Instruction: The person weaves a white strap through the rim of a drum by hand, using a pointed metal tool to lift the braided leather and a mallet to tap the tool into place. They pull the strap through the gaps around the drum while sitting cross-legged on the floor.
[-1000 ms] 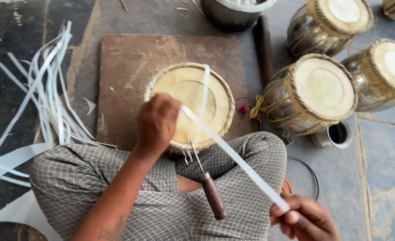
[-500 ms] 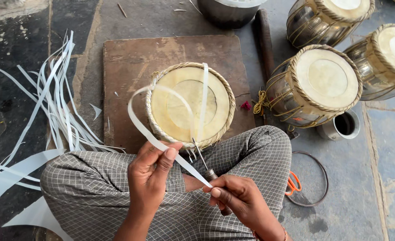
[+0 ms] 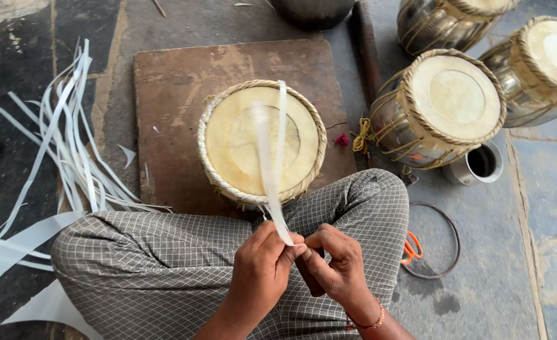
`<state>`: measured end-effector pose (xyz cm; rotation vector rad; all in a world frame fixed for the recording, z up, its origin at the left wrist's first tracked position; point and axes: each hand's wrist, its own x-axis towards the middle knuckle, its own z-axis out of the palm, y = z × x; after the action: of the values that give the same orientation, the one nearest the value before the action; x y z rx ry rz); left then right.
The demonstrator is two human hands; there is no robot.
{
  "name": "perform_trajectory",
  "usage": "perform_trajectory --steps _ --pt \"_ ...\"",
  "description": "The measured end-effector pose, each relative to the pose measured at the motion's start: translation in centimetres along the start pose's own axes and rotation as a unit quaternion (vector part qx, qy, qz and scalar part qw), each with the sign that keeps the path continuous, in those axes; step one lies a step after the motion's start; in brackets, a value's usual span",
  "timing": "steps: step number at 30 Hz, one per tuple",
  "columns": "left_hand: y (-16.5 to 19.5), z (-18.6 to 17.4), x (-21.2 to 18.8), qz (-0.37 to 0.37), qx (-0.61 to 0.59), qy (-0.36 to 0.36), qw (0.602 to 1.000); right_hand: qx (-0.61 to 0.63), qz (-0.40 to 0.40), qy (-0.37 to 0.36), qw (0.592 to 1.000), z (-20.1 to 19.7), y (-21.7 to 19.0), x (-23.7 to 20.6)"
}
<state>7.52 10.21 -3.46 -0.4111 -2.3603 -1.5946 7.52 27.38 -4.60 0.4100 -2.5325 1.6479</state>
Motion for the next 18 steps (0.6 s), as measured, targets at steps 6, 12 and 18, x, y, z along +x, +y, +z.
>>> perform_trajectory --steps 6,12,18 --pt "-1.0 0.7 0.5 -0.015 0.044 0.006 0.999 -0.065 -0.049 0.05 0.995 0.8 1.9 -0.1" --pt "-2.1 0.2 1.5 -0.012 0.061 -0.031 0.998 0.14 0.163 -0.017 0.976 0.6 2.7 0.2" --pt "-6.4 -1.5 4.0 -0.041 0.182 0.094 0.978 0.041 0.114 -0.105 0.987 0.7 2.0 0.5"
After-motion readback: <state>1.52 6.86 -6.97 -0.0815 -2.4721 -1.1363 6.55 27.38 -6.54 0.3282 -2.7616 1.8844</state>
